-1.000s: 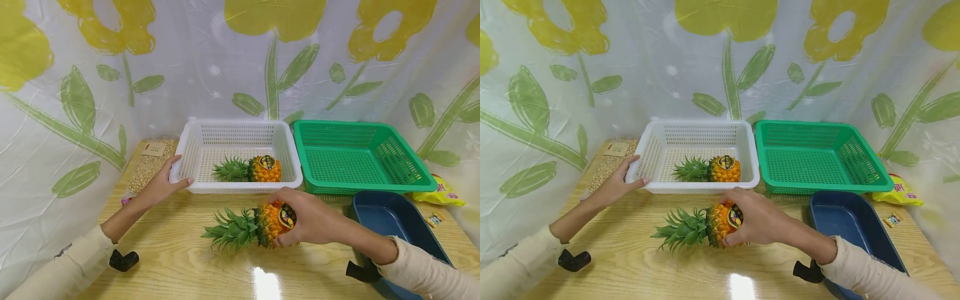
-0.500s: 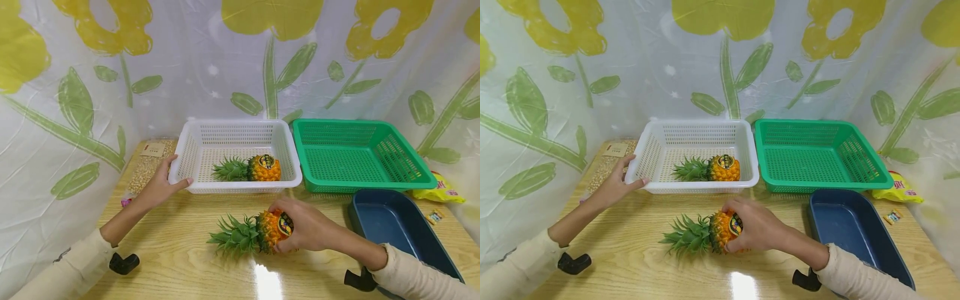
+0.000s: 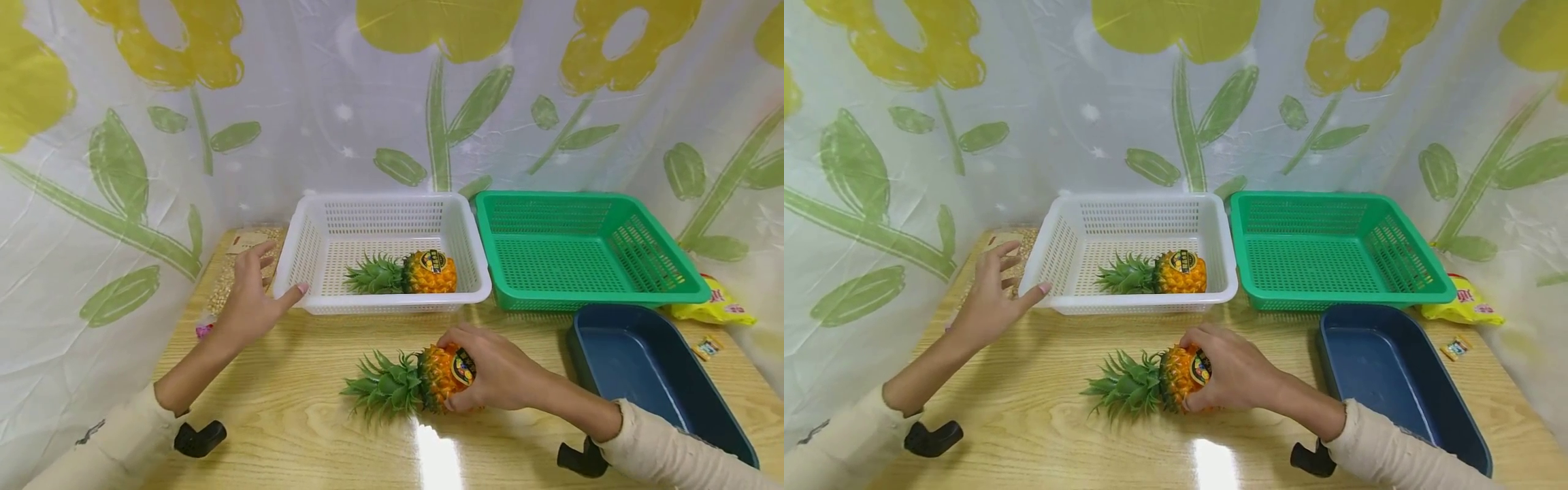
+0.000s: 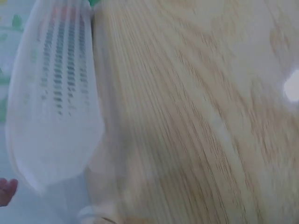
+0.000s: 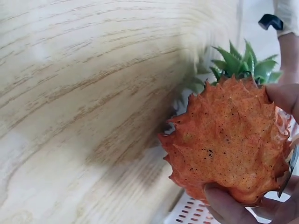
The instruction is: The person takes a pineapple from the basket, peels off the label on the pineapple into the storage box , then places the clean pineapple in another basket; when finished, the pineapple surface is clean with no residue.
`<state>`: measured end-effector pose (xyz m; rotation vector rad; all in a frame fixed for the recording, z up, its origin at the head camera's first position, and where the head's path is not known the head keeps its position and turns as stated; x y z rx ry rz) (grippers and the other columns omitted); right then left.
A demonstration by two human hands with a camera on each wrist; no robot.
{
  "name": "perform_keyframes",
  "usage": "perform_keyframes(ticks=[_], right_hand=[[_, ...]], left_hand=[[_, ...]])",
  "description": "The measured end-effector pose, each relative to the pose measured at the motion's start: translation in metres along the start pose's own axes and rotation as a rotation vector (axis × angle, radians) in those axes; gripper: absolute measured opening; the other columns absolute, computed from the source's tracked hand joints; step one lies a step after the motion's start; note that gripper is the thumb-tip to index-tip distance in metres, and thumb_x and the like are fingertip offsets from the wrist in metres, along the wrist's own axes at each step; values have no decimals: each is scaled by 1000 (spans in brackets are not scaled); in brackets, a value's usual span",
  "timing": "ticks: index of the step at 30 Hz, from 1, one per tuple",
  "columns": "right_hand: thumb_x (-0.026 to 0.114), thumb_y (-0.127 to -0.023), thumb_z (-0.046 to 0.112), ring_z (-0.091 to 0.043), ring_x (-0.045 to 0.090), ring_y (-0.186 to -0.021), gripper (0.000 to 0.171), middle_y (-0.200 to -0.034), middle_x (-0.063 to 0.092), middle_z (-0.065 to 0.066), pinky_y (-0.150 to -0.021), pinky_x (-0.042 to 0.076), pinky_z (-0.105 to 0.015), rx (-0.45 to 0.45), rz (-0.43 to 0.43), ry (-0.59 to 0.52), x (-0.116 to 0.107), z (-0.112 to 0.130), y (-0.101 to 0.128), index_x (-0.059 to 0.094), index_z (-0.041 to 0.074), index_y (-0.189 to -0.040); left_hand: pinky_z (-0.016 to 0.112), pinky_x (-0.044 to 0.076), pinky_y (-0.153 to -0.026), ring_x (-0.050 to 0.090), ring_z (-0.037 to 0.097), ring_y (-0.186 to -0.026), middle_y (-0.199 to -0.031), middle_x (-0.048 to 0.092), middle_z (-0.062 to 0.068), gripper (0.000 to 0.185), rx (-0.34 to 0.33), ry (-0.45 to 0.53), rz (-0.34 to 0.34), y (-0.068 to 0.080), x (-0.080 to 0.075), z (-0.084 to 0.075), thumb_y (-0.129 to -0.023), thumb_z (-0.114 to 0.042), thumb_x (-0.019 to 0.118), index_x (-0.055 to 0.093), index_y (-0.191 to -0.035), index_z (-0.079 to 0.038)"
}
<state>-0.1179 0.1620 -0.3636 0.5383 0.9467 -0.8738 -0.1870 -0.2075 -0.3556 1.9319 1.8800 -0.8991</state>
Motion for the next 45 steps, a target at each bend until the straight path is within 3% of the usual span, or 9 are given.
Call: perform_keyframes(ticks=[4, 7, 15, 18, 23, 29, 36, 45], right_hand=[[90, -64, 36, -35, 57, -125, 69, -132, 62, -7, -95, 51, -58, 1, -2, -1, 1, -2, 1, 62, 20, -125], [90, -64, 34, -34, 59, -122, 69, -131, 63, -7, -94, 52, -58, 2, -5, -7, 2, -3, 1, 62, 19, -125], [89, -64, 36, -26, 61, -114, 70, -123, 65, -1, -90, 53, -51, -4, -20, 1, 4, -4, -2, 62, 19, -125], [89, -63, 37, -22, 61, -111, 69, -120, 64, 1, -88, 53, -48, -5, -25, 10, 5, -3, -3, 62, 20, -125], [89, -63, 37, -20, 61, -107, 69, -118, 64, 2, -86, 53, -45, -20, -30, 17, 5, -2, -4, 62, 20, -124], [89, -64, 37, -20, 61, -107, 68, -120, 64, 1, -84, 54, -43, -30, -38, 19, 6, -2, -7, 61, 20, -124], [89, -64, 40, -23, 61, -111, 70, -123, 65, -1, -86, 54, -46, -30, -44, 30, 7, -2, -11, 62, 19, -125], [89, -63, 38, -17, 60, -103, 68, -117, 64, 3, -83, 54, -42, -25, -40, 39, 8, -1, -14, 62, 19, -123]], left_hand=[[58, 41, -108, 35, 41, -142, -154, 24, 22, 83, 113, 61, -26, 13, 6, -18, -93, -24, 73, 22, -156, -7], [55, 44, -107, 39, 37, -141, -152, 31, 17, 79, 191, 84, -9, 24, 14, -31, -92, -18, 74, 27, -155, -12], [47, 48, -106, 43, 29, -139, -154, 33, 10, 79, 283, 125, 168, 48, 36, -57, -91, -17, 75, 28, -155, -21], [47, 49, -106, 43, 30, -140, -155, 32, 9, 79, 294, 132, 247, 54, 46, -62, -92, -21, 75, 27, -155, -20], [51, 48, -106, 41, 34, -141, -157, 30, 10, 84, 257, 143, 383, 61, 66, -64, -92, -34, 74, 24, -157, -17], [59, 39, -111, 37, 31, -144, -158, 29, 6, 94, 185, 39, 501, 67, 90, -59, -88, -55, 72, 21, -159, -23], [57, 42, -109, 38, 32, -143, -157, 31, 7, 103, 244, -94, 538, 68, 111, -56, -81, -66, 73, 24, -160, -22], [53, 45, -107, 45, 28, -137, -156, 35, 4, 109, 250, -146, 520, 65, 118, -56, -73, -73, 75, 28, -158, -22]])
Point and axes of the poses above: each hand's wrist, its own y-axis away from the middle knuckle, its own x-axis out of the palm, z = x × y, the point moved 2 cm from there along -y, towards the middle knuckle
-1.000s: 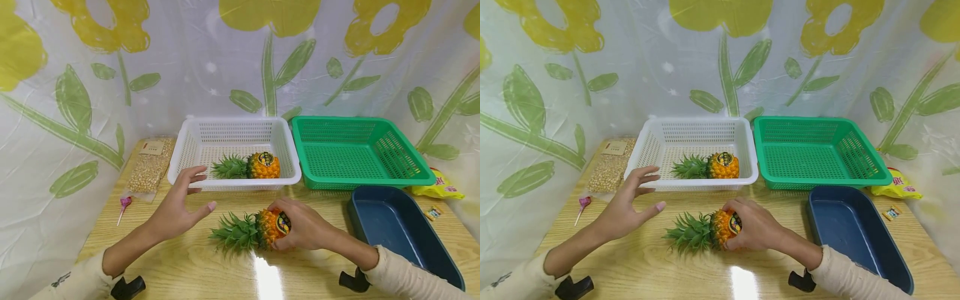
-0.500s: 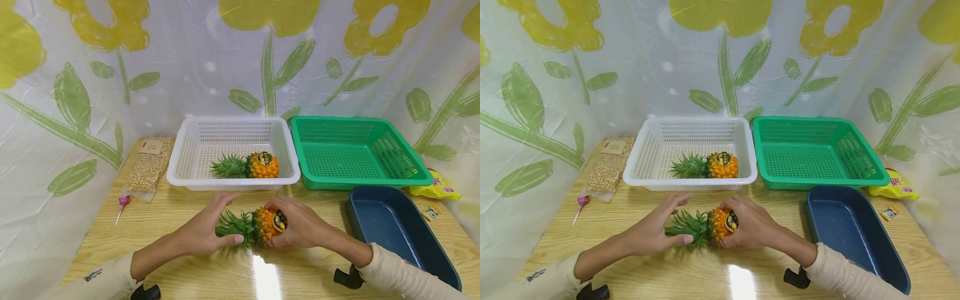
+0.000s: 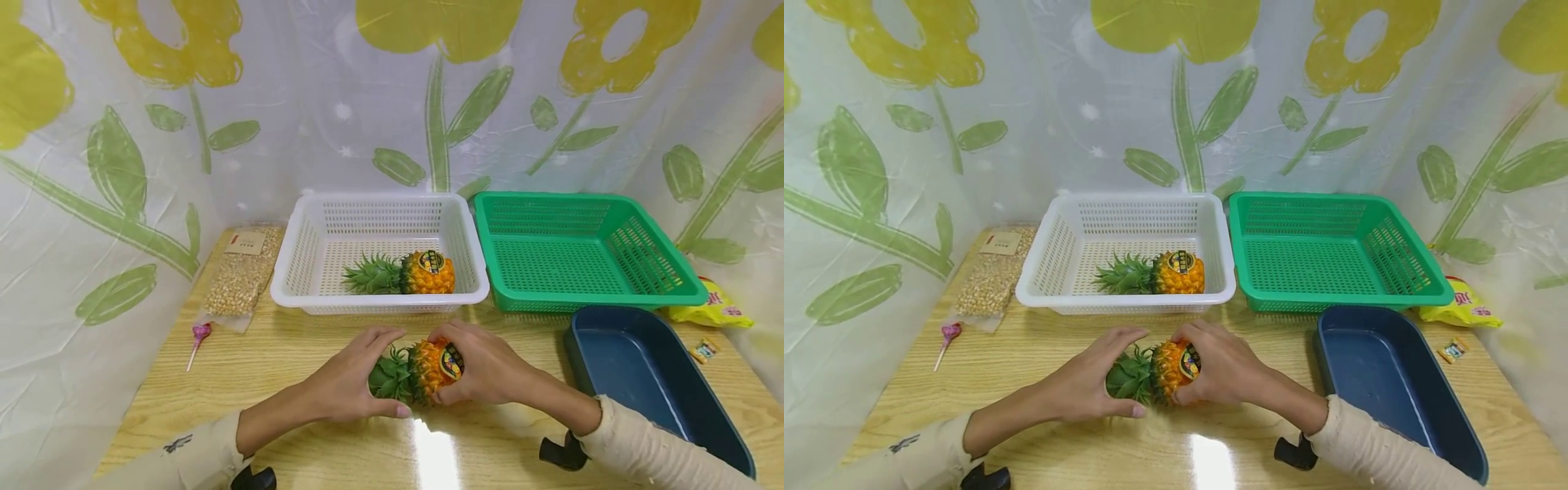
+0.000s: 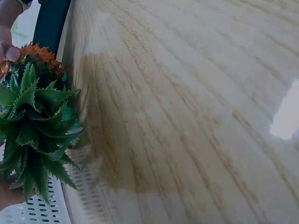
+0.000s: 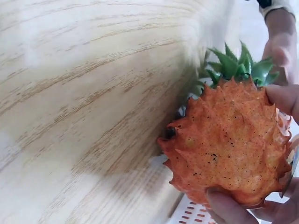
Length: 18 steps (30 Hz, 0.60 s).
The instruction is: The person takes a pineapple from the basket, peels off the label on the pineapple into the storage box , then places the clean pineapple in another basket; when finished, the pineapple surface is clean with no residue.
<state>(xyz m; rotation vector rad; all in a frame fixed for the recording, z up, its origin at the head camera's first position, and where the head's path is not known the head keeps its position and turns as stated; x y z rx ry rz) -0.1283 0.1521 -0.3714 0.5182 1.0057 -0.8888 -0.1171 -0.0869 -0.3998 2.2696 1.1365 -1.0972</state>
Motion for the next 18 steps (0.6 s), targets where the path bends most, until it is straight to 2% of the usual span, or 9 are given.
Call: perform_keyframes(ticks=[4, 8, 14, 18], right_hand=[[89, -63, 38, -16, 60, -102, 68, -118, 63, 3, -82, 53, -41, 6, 16, 8, 0, 0, -2, 62, 19, -123], [89, -64, 37, -16, 60, -101, 68, -120, 63, 3, -79, 53, -39, 16, 32, 0, -1, 1, -3, 61, 19, -123], [89, -67, 39, -16, 59, -100, 70, -129, 62, -1, -76, 52, -34, 29, 46, -14, -2, 0, -2, 60, 20, -128], [90, -68, 42, -22, 60, -108, 77, -136, 58, -3, -82, 55, -41, 35, 43, -64, -3, -2, 0, 57, 19, -134]], left_hand=[[50, 49, -102, 53, 22, -128, -151, 43, 2, 104, -2, -26, 3, -3, 2, 2, -73, -69, 77, 35, -155, -23], [48, 52, -97, 55, 20, -124, -138, 52, -1, 89, -3, -56, 11, -5, 3, 3, -77, -59, 80, 44, -150, -24], [45, 53, -91, 58, 18, -115, -127, 55, -2, 78, -31, -41, 28, -6, 4, 4, -79, -45, 83, 50, -146, -23], [46, 53, -92, 59, 19, -114, -125, 56, -2, 78, -45, -45, 25, -8, 5, 5, -79, -46, 83, 51, -145, -22]])
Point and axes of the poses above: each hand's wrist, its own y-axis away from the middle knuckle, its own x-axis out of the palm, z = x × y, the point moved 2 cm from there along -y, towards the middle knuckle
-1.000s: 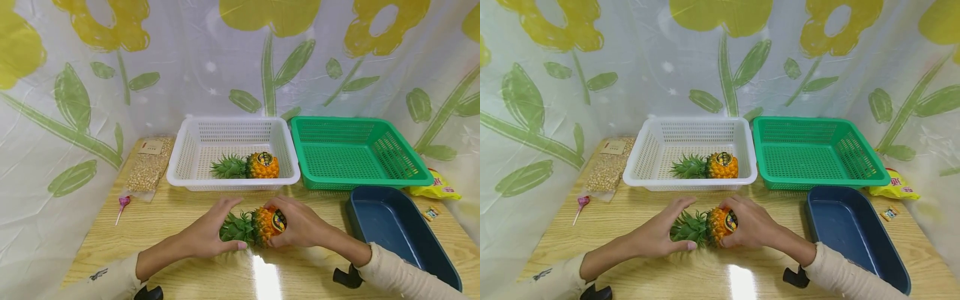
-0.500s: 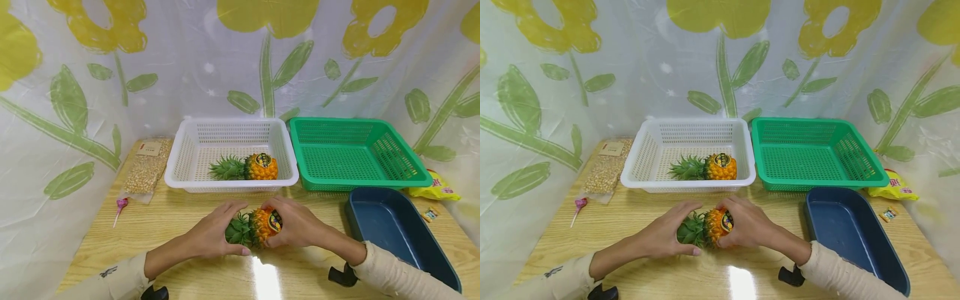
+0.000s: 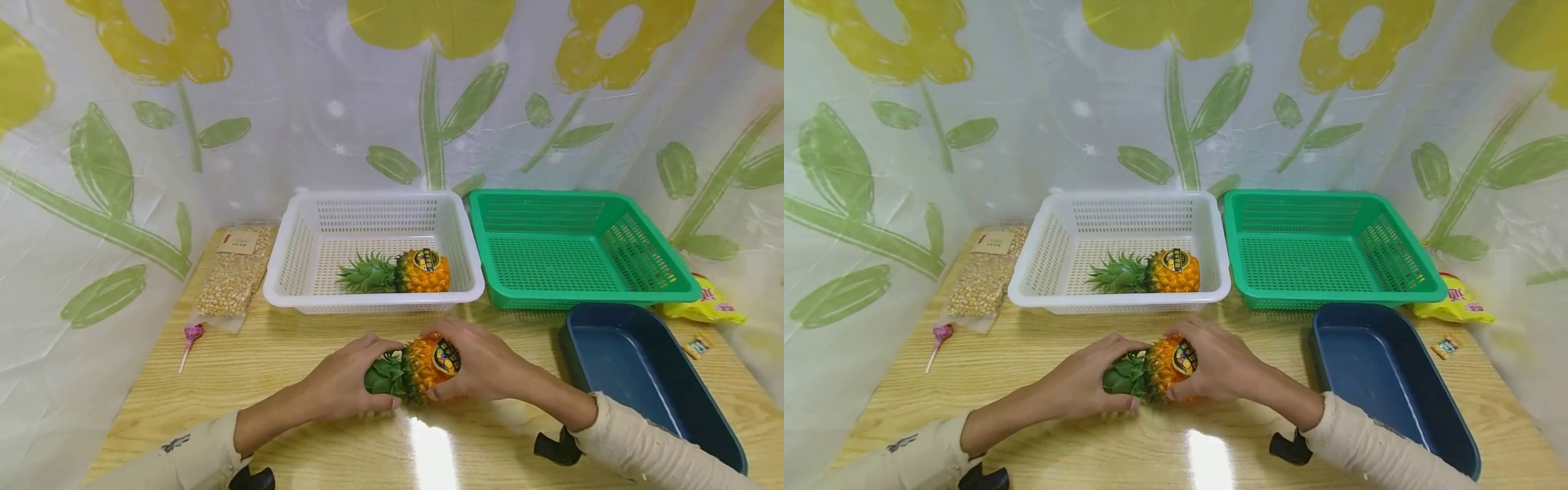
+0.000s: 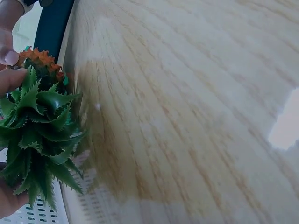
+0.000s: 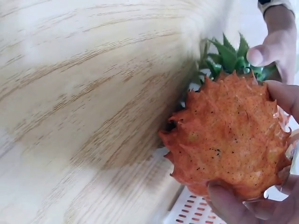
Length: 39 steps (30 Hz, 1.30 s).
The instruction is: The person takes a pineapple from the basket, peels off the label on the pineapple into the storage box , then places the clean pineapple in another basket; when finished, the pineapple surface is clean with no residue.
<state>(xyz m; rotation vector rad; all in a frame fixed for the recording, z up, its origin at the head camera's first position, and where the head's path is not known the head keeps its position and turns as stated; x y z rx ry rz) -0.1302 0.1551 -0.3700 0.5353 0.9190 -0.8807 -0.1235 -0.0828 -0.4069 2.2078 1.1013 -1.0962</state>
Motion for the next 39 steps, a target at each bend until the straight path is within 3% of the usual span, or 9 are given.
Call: perform_keyframes(ticks=[5, 11, 18, 21, 30, 39], right_hand=[[90, -68, 50, -22, 60, -110, 85, -136, 54, 0, -84, 55, -42, 15, 14, -70, -2, -3, 1, 53, 22, -140], [78, -83, 53, -26, 54, -127, 66, -141, 52, 1, -100, 48, -54, -11, 20, -228, -7, -7, 2, 53, 26, -138], [75, -91, 34, -31, 52, -123, 49, -134, 55, -6, -80, 58, -36, -37, 17, -423, -7, -18, 2, 57, 20, -134], [74, -92, 31, -33, 53, -125, 47, -136, 55, -9, -81, 58, -35, -38, 20, -465, -6, -22, 3, 57, 19, -134], [74, -93, 27, -35, 53, -124, 40, -138, 54, -13, -79, 60, -38, -28, -8, -493, -11, -30, 7, 61, 17, -129], [73, -93, 32, -29, 59, -115, 29, -130, 62, -7, -78, 56, -42, 37, -15, -447, -15, -34, 11, 66, 21, -119]], left_hand=[[47, 53, -92, 59, 20, -115, -126, 57, -2, 75, -5, -7, -11, 0, -1, -1, -79, -43, 83, 52, -144, -23], [47, 53, -92, 59, 20, -114, -126, 57, -2, 74, -14, 4, -11, 0, 0, 1, -80, -41, 83, 52, -145, -23], [47, 53, -90, 59, 20, -113, -126, 57, -1, 74, -17, 33, -7, 0, 0, 2, -80, -42, 82, 52, -145, -23], [48, 53, -92, 59, 21, -114, -127, 58, 0, 74, -10, 36, -9, 0, 1, 2, -80, -42, 82, 52, -144, -22], [44, 53, -89, 60, 18, -111, -127, 58, 0, 74, 7, 29, -13, 0, 1, 1, -80, -42, 82, 52, -145, -21], [47, 53, -94, 59, 22, -117, -129, 57, 0, 73, 3, 43, -4, 1, 0, 1, -82, -41, 82, 52, -145, -21]])
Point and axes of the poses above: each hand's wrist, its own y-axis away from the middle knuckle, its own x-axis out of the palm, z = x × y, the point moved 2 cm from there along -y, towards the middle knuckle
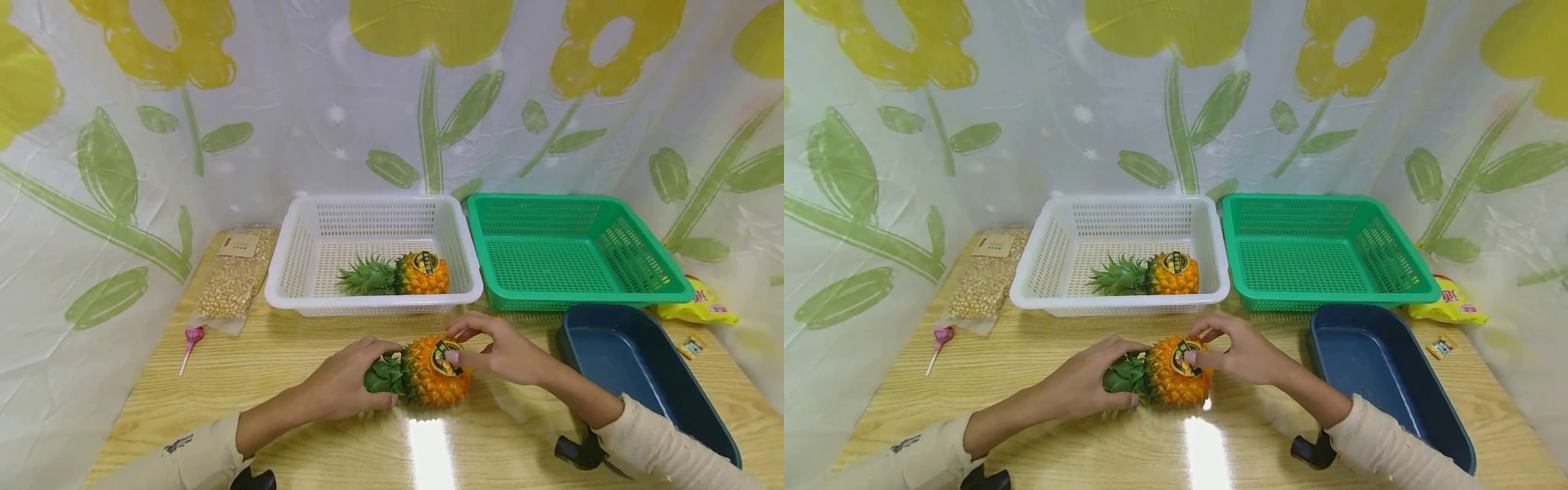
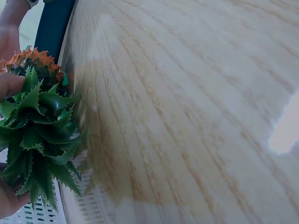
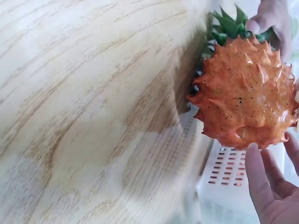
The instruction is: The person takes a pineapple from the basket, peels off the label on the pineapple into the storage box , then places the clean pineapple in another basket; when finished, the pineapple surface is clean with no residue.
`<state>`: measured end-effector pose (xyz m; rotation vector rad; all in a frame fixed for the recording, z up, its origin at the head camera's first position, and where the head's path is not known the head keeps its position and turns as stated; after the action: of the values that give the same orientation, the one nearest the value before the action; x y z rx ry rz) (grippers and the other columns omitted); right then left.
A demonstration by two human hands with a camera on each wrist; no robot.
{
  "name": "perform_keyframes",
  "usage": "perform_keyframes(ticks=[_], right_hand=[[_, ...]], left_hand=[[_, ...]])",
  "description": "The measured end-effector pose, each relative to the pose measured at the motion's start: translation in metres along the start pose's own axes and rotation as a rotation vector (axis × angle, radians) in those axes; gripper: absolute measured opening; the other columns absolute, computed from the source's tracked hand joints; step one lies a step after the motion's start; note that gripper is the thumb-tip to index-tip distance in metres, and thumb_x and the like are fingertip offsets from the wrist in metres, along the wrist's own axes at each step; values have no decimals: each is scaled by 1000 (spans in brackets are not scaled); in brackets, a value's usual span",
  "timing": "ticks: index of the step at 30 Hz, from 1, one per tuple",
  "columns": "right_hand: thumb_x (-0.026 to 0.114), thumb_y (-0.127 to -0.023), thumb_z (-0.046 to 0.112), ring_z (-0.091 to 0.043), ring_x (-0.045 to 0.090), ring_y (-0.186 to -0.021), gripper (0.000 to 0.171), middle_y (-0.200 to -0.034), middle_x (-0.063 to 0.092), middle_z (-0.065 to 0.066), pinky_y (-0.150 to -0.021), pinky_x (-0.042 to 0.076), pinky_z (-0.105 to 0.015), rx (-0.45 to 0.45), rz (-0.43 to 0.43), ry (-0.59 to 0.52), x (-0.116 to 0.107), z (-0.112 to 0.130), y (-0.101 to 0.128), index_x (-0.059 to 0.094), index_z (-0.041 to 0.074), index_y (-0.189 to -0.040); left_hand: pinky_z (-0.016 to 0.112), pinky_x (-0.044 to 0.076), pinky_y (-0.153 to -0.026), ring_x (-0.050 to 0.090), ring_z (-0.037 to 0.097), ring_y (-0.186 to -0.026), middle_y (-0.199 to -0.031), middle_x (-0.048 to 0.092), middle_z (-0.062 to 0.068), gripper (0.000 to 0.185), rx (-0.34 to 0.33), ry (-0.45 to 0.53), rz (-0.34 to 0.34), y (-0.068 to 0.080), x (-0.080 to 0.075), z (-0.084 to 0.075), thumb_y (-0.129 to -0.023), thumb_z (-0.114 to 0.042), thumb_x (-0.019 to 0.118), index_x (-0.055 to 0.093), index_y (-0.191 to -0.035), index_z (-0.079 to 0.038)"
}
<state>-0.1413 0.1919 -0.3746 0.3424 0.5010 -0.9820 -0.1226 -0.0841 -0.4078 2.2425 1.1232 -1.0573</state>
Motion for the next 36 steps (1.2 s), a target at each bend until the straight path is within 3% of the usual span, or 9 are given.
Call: perform_keyframes(ticks=[28, 36], right_hand=[[80, -88, 30, -30, 62, -109, 29, -131, 60, -15, -73, 59, -36, -53, -27, -6, 2, -1, 2, 68, 21, -113], [81, -86, 26, -24, 63, -105, 26, -127, 63, -11, -72, 60, -34, -86, -71, -3, 2, 0, 2, 73, 19, -111]], left_hand=[[47, 53, -93, 59, 21, -117, -129, 58, -1, 71, -8, -8, -2, 1, 2, 1, -81, -39, 82, 53, -143, -23], [49, 52, -95, 59, 24, -119, -132, 58, 1, 71, -16, -6, 0, 1, 2, 2, -80, -40, 81, 52, -143, -23]])
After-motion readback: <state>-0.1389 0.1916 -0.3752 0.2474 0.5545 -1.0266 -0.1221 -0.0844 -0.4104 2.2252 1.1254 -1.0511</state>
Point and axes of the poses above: each hand's wrist, its own y-axis away from the middle knuckle, its own x-axis out of the palm, z = x × y, the point moved 2 cm from there along -y, towards the middle knuckle
